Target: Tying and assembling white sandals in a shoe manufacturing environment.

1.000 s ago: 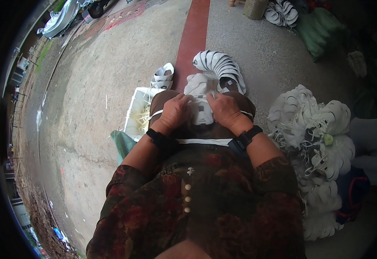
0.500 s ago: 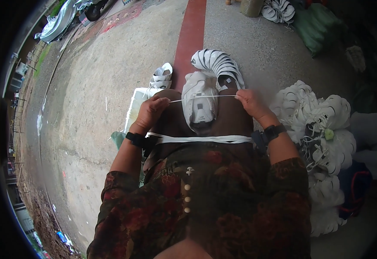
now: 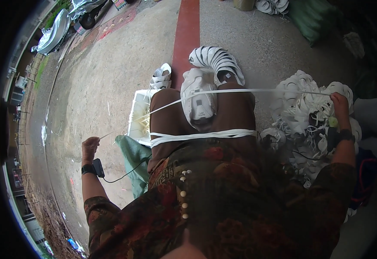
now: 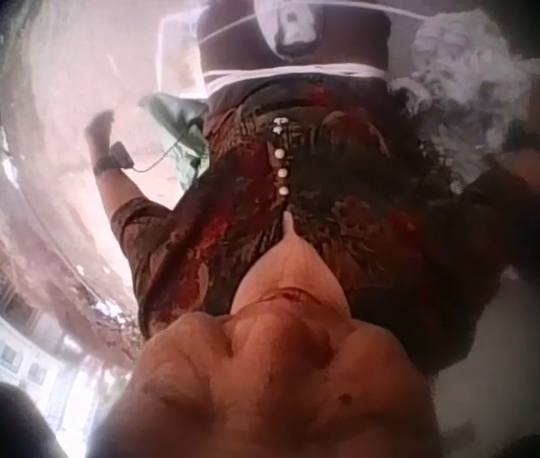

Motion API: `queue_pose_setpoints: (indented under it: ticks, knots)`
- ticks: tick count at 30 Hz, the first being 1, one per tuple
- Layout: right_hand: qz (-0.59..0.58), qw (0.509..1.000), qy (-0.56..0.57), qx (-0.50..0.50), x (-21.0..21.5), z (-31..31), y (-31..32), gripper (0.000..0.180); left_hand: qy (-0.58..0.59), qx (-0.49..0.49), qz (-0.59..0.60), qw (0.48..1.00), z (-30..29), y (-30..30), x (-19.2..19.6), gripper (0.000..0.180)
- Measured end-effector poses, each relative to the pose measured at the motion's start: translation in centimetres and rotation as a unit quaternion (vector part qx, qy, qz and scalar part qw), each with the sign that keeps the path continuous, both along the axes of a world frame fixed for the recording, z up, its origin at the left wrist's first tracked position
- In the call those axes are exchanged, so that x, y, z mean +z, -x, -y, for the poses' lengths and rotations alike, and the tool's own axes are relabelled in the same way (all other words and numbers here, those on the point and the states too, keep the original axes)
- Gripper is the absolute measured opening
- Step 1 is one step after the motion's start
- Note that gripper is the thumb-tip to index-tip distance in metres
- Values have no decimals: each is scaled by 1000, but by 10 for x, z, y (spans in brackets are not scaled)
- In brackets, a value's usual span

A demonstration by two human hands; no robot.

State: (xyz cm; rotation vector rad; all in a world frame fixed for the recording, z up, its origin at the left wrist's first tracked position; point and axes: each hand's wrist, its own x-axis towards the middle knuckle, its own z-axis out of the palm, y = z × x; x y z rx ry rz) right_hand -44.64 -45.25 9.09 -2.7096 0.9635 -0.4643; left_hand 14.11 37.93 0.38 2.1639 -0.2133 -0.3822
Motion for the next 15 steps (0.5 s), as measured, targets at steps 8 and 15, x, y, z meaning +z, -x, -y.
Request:
queue_pose_setpoints:
  ticks: [8, 15]
  knots:
    - [-45, 996, 55, -62, 17, 41, 72, 16, -159, 95, -40, 982, -91, 13, -17, 3]
    - [-69, 976, -205, -34, -41, -55, -84, 16, -82, 86, -165, 979, 42, 41, -48, 24]
